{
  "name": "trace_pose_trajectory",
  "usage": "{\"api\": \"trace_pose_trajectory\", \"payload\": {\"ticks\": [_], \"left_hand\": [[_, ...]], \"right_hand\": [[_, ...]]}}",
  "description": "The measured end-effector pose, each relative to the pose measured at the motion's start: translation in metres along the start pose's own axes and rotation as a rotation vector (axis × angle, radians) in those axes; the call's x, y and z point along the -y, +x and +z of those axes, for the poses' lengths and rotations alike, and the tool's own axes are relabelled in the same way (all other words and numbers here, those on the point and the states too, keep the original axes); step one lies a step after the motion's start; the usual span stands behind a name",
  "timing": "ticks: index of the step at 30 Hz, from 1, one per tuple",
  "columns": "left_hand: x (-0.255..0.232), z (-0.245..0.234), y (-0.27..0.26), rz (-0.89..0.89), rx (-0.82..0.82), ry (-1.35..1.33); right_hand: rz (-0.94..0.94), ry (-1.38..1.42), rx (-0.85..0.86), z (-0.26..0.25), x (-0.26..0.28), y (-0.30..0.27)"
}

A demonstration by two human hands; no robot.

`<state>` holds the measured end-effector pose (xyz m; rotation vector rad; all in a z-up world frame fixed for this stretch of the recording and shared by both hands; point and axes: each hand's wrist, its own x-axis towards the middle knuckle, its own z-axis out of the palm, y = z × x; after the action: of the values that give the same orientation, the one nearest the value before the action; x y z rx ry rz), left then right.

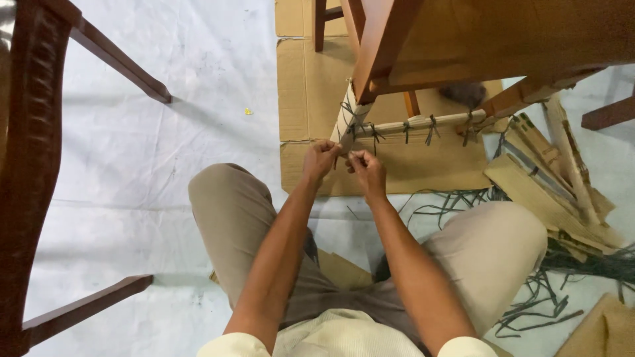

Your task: Wrapping the legs of a wooden chair with protective paper and securing them with plastic strips.

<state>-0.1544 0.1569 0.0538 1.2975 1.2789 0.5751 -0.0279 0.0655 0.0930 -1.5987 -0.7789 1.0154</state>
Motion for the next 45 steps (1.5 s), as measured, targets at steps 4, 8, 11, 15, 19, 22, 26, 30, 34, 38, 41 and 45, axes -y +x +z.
{"api": "trace_pose_trajectory", "payload": {"ticks": [4,8,11,15,19,22,26,30,34,38,41,45], "left_hand": [[0.019,0.008,0.009,-0.006,-0.011,-0.280],[0.030,0.012,0.016,-0.003,0.124,-0.459],[0.027,0.012,0.013,-0.007,0.183,-0.527],[0.021,0.010,0.012,-0.042,0.251,-0.514],[0.005,0.004,0.005,-0.029,0.210,-0.459],[-0.010,-0.004,-0.006,-0.042,0.080,-0.127],[0.002,-0.003,0.004,0.039,-0.042,0.167],[-0.005,-0.006,0.000,0.072,-0.040,0.298],[-0.011,-0.009,-0.005,0.044,-0.043,0.271],[-0.015,-0.015,-0.012,0.070,-0.029,0.211],[-0.027,-0.022,-0.019,0.028,-0.014,0.149],[-0.027,-0.027,-0.023,0.063,0.064,0.050]], "right_hand": [[-0.014,-0.064,-0.029,0.003,-0.001,-0.002],[-0.117,-0.103,0.015,0.006,0.008,-0.010],[-0.154,-0.174,0.029,0.005,0.004,-0.011],[-0.168,-0.138,0.076,0.003,-0.008,-0.005],[-0.124,-0.271,0.059,0.003,0.008,-0.009],[-0.223,-0.425,0.144,-0.002,0.004,-0.005],[-0.379,-0.604,0.036,-0.003,0.015,-0.003],[-0.413,-0.387,-0.142,0.007,0.029,-0.003],[-0.495,-0.507,-0.145,0.015,0.024,0.012],[-0.440,-0.543,-0.120,0.019,0.015,0.024],[-0.256,-0.402,-0.069,0.020,0.015,0.029],[-0.173,-0.263,-0.099,0.030,0.019,0.023]]}}
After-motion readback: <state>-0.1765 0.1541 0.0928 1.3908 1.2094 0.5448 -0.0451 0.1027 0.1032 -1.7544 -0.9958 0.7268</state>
